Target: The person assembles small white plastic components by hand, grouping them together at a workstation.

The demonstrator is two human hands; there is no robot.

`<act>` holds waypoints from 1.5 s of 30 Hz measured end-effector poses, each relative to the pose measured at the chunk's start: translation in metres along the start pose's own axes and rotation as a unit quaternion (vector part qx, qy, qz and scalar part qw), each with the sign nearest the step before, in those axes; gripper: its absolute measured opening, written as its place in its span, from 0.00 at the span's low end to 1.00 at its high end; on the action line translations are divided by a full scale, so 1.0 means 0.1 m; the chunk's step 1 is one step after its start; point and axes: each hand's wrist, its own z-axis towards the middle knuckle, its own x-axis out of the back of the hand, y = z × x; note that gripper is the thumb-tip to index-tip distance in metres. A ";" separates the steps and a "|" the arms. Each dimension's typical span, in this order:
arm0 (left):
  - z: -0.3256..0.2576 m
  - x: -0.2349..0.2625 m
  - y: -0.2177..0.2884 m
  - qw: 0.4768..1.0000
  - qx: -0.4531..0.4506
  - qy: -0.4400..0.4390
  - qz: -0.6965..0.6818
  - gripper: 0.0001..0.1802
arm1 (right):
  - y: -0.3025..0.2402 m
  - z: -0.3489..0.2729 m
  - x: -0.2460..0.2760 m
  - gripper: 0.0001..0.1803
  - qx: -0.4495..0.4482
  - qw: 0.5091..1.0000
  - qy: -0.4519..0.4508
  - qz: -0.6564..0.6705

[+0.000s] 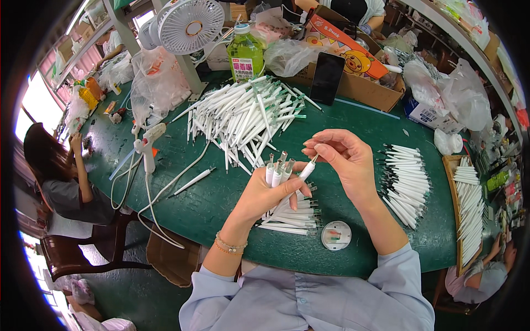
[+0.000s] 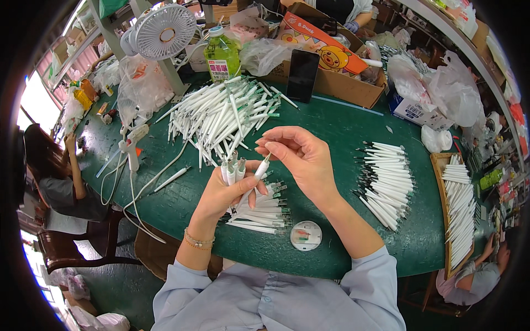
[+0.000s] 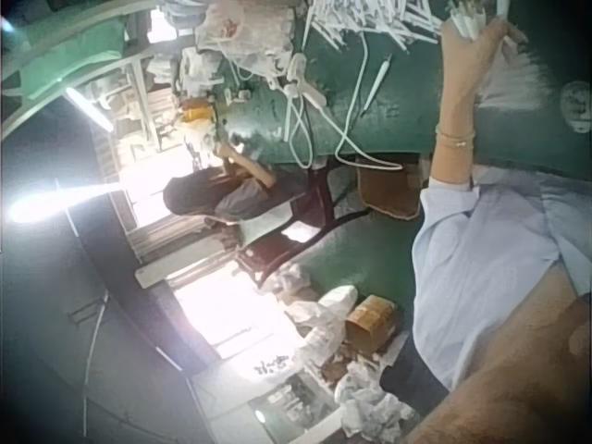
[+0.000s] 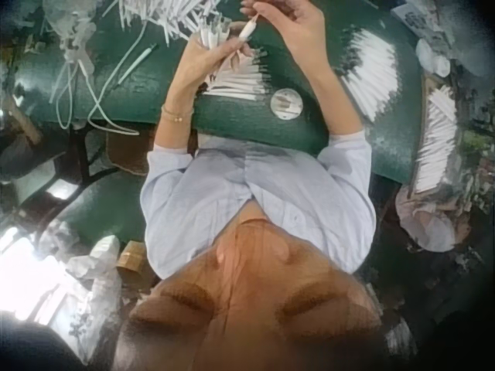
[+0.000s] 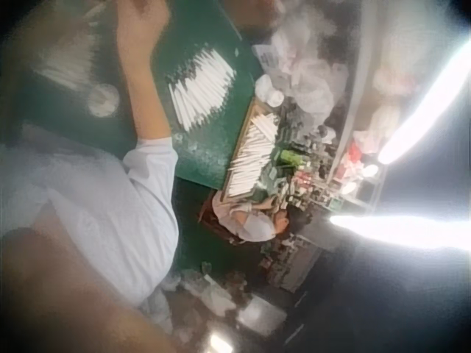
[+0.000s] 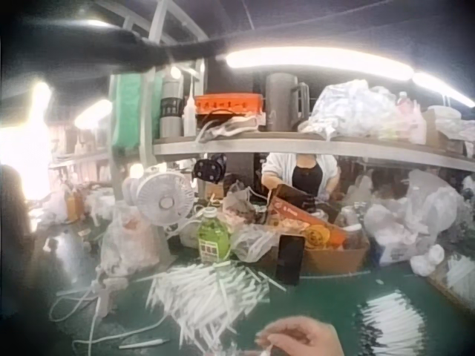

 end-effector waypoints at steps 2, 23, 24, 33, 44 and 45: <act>0.00 0.01 0.00 1.000 -0.007 0.000 0.004 0.20 | 0.03 0.00 0.00 0.09 0.001 1.000 -0.002 -0.004; 0.03 0.02 -0.01 0.999 -0.026 0.033 -0.009 0.19 | 0.29 -0.05 -0.07 0.14 0.049 0.998 0.025 0.041; 0.03 0.02 -0.02 0.999 -0.026 0.033 -0.010 0.19 | 0.32 -0.06 -0.08 0.15 0.057 0.997 0.028 0.041; 0.03 0.01 -0.08 0.998 -0.048 0.041 -0.013 0.19 | 0.37 -0.10 -0.14 0.14 0.050 0.995 0.046 0.067; 0.06 -0.02 -0.04 0.994 -0.080 0.072 0.003 0.14 | 0.31 -0.03 -0.10 0.12 -0.008 0.999 0.013 0.041; 0.09 0.07 -0.06 0.993 -0.075 0.077 0.044 0.13 | 0.29 -0.02 -0.09 0.12 0.006 0.998 0.038 0.045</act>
